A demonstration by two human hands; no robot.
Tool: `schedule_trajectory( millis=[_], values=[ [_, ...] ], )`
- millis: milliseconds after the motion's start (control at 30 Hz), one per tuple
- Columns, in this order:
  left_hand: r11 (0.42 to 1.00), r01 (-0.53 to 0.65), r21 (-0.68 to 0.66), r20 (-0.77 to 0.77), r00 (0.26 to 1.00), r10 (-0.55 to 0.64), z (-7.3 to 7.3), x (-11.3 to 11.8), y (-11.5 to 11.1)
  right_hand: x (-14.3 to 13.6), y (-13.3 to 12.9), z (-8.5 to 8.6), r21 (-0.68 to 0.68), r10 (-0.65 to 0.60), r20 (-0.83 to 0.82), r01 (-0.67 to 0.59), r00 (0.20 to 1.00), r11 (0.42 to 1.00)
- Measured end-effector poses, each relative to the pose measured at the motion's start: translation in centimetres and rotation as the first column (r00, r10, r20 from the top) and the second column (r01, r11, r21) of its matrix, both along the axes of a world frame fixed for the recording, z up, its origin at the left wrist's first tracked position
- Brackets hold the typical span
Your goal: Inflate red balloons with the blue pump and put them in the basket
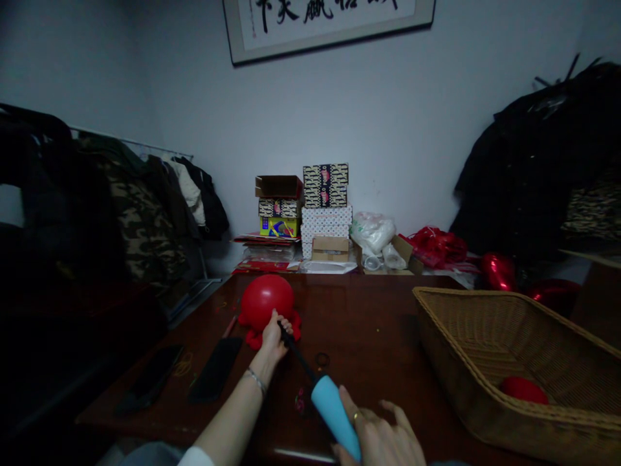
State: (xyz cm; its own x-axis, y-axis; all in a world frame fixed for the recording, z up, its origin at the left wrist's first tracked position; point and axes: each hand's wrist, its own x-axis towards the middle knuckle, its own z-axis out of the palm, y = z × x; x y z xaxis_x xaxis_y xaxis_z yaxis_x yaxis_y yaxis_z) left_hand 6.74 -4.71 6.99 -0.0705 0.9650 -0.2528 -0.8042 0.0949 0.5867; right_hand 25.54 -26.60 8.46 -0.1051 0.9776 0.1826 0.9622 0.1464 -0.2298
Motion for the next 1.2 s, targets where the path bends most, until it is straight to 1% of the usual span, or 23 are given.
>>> schedule_trajectory(
  millis=[167,267,467,633,800,933,1033,1100,1200],
  values=[
    [1.0,-0.005,0.02,0.024,1.0,0.005,0.6,0.3,-0.4,-0.5,0.3,1.5,-0.037,0.014,-0.004,-0.015,1.0,0.999],
    [1.0,0.003,0.025,0.029,1.0,-0.004,0.7,0.6,-0.8,-1.4,0.9,2.4,-0.017,0.009,0.012,-0.009,1.0,1.0],
    [0.999,0.028,0.014,0.025,0.999,-0.029,0.6,1.9,-2.1,-3.5,2.8,3.1,-0.009,-0.028,0.041,0.028,0.999,1.0],
    [0.998,0.067,0.001,-0.005,0.998,-0.067,0.3,2.9,-2.8,-4.6,4.6,2.6,0.049,-0.026,0.042,0.024,0.999,0.998],
    [0.998,0.067,0.003,-0.039,0.997,-0.067,0.1,2.8,-2.6,-4.9,5.0,1.9,0.055,-0.026,0.041,0.024,0.999,0.998],
    [0.998,0.057,0.004,-0.035,0.998,-0.057,0.0,2.6,-2.3,-4.9,4.3,2.1,0.049,-0.036,0.044,0.034,0.998,0.998],
    [0.999,0.048,0.004,-0.033,0.998,-0.047,-0.2,2.2,-1.8,-4.4,3.3,2.1,0.014,-0.031,0.038,0.031,0.999,0.999],
    [0.999,0.039,0.015,-0.031,0.999,-0.038,-0.4,1.7,-1.3,-3.6,2.5,1.7,-0.004,-0.007,0.029,0.007,1.0,1.0],
    [0.999,0.037,0.022,-0.027,0.999,-0.036,-0.7,0.8,-0.6,-1.9,1.3,0.8,-0.007,0.023,0.021,-0.023,1.0,1.0]
  ],
)
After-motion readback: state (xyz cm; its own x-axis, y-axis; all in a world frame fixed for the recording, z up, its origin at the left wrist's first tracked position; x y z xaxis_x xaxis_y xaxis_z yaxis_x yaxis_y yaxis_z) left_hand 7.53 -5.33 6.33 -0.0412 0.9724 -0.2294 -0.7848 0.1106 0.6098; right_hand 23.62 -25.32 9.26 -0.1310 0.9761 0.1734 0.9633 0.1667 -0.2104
